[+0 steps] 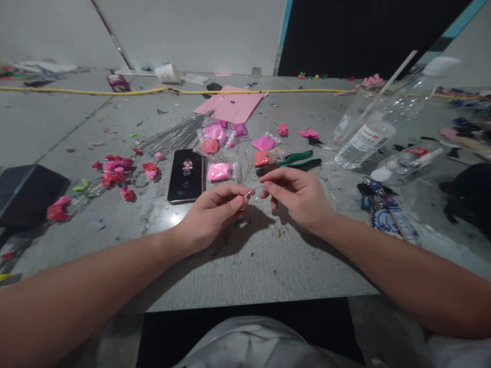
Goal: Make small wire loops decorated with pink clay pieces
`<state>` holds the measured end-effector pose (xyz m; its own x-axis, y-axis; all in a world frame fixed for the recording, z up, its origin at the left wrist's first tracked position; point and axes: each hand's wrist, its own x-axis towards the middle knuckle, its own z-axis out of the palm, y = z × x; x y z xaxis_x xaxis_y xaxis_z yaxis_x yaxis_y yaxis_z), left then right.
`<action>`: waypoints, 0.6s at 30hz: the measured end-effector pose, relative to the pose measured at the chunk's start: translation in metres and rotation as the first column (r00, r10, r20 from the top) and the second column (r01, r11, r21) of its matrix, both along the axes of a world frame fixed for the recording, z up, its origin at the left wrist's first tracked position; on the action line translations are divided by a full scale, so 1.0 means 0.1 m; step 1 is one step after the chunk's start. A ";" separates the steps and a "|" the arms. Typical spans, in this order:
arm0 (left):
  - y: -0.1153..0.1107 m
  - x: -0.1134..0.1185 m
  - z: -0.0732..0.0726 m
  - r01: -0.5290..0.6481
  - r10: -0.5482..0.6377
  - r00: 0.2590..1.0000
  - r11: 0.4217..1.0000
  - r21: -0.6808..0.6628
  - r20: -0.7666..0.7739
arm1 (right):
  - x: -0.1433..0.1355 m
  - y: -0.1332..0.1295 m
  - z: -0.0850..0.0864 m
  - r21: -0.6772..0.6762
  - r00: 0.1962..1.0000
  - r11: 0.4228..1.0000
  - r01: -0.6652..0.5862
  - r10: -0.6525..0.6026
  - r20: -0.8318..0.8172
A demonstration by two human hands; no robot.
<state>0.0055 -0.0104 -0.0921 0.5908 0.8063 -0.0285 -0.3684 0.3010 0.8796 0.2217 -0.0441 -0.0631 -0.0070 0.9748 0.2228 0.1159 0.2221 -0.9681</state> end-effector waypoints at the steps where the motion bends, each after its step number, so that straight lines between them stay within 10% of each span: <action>1: 0.00 0.00 0.01 -0.011 0.012 1.000 1.000 -0.023 0.019 | 0.00 0.01 0.00 -0.056 0.997 0.998 -0.026 0.022 -0.079; 12: 0.06 0.02 0.08 -0.119 0.140 0.986 0.971 -0.208 0.089 | 0.02 0.04 -0.07 -0.224 0.890 0.884 -0.410 0.334 -0.310; 18: 0.01 0.03 0.08 -0.236 0.259 0.956 0.957 0.166 -0.136 | -0.04 -0.02 -0.03 -0.239 0.892 0.883 -0.403 0.321 -0.318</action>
<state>0.0088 -0.0097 -0.0844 0.3697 0.9288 0.0261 -0.2711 0.0810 0.9591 0.2174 -0.0458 -0.0663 -0.3539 0.9349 -0.0261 -0.1834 -0.0968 -0.9783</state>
